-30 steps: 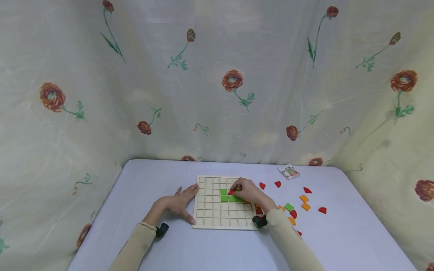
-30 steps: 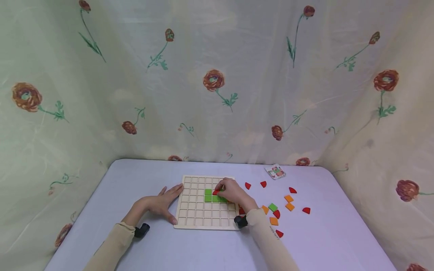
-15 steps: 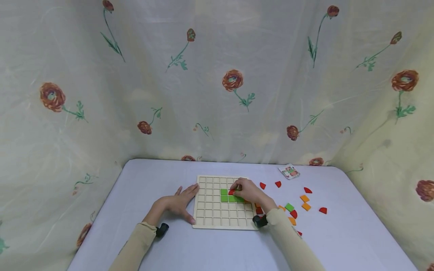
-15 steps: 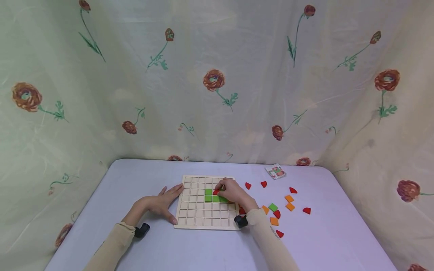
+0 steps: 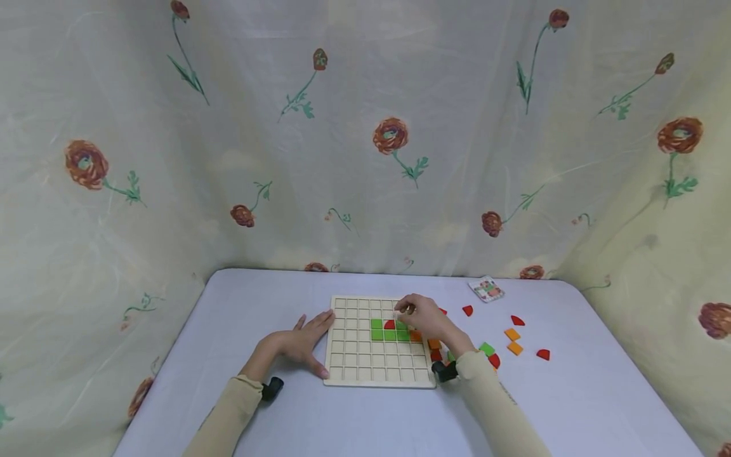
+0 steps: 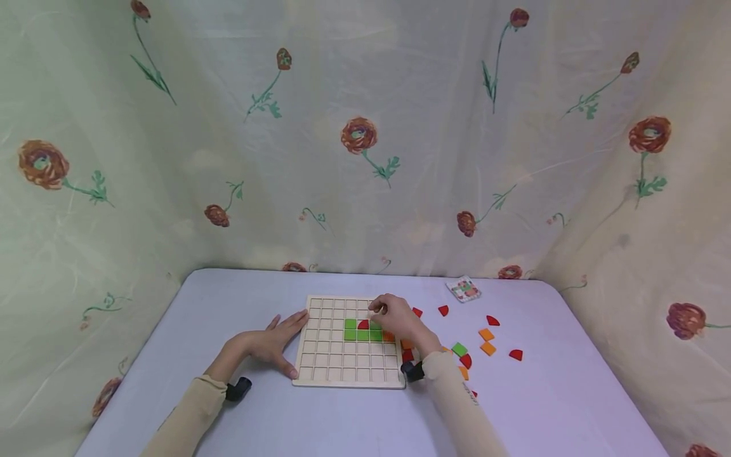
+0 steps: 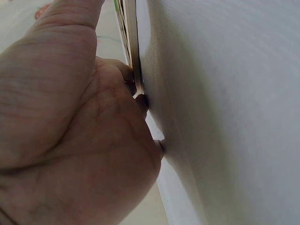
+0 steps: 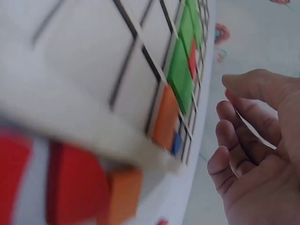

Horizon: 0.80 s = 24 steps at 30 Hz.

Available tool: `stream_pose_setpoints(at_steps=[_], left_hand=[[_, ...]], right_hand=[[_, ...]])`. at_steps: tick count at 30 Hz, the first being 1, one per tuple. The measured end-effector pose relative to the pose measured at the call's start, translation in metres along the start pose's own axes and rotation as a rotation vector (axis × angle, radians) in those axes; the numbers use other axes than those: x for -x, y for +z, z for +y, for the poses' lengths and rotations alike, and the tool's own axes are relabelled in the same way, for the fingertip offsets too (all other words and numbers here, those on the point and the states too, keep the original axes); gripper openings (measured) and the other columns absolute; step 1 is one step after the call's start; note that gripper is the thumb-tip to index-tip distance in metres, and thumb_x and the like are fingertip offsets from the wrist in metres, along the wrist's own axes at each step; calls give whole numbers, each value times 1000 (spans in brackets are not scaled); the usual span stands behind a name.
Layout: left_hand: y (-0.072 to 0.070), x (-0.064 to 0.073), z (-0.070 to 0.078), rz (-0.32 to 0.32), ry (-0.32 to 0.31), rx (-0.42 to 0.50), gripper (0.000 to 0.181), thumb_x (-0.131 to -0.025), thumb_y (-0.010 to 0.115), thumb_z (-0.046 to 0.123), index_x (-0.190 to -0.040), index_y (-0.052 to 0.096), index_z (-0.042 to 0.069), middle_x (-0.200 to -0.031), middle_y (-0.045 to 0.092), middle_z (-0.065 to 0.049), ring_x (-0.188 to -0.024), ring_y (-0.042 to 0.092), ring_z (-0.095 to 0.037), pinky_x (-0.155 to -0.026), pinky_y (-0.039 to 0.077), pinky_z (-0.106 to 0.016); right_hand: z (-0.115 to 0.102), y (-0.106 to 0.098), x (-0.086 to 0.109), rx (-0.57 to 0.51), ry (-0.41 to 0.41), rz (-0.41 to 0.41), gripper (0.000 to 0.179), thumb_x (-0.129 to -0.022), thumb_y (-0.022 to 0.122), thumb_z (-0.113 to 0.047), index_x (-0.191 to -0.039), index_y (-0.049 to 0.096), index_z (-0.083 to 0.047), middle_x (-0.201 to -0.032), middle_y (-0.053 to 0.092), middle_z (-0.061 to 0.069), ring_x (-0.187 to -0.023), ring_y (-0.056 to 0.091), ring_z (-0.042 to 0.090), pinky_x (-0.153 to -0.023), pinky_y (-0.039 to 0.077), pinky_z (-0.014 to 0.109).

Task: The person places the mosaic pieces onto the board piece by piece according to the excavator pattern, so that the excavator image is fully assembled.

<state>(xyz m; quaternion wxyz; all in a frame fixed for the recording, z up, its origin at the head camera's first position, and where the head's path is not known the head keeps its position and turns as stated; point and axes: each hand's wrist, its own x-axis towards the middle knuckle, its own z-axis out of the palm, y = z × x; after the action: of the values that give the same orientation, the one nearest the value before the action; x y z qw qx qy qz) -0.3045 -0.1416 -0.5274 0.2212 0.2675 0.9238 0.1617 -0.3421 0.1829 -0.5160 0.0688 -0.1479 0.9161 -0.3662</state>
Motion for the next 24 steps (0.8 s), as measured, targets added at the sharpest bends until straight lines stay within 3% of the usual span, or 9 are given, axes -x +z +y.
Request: stream_pose_setpoints(at_steps=[6, 11, 18, 24], left_hand=[[1, 0, 0, 5, -6, -5, 130, -65, 78, 64, -156, 5, 8, -164, -2, -6, -152, -2, -23, -121, -3, -53], [1, 1, 0, 3, -8, 10, 130, -64, 79, 63, -156, 5, 7, -164, -1, -6, -152, -2, -24, -121, -4, -53], [0, 3, -1, 0, 6, 16, 129, -65, 79, 63, -156, 5, 7, -164, -1, -7, -152, -2, -24, -120, -4, -54], [-2, 3, 0, -1, 19, 11, 128, -66, 78, 63, -156, 5, 7, -164, -2, -6, -152, -2, -23, -120, -3, -54]], right_hand=[[19, -28, 8, 41, 32, 85, 21, -88, 65, -10, -110, 66, -9, -104, 65, 6, -90, 52, 20, -76, 46, 31], [41, -43, 12, 66, 94, 80, 27, -88, 61, -4, -115, 64, -5, -113, 63, 11, -95, 52, 24, -79, 47, 34], [61, -45, 14, 94, 172, 30, 41, -85, 56, 4, -125, 62, -5, -125, 55, 13, -108, 51, 29, -100, 47, 48], [64, -44, 19, 113, 179, 22, 33, -89, 59, 0, -122, 65, -5, -121, 58, 14, -106, 52, 29, -101, 46, 49]])
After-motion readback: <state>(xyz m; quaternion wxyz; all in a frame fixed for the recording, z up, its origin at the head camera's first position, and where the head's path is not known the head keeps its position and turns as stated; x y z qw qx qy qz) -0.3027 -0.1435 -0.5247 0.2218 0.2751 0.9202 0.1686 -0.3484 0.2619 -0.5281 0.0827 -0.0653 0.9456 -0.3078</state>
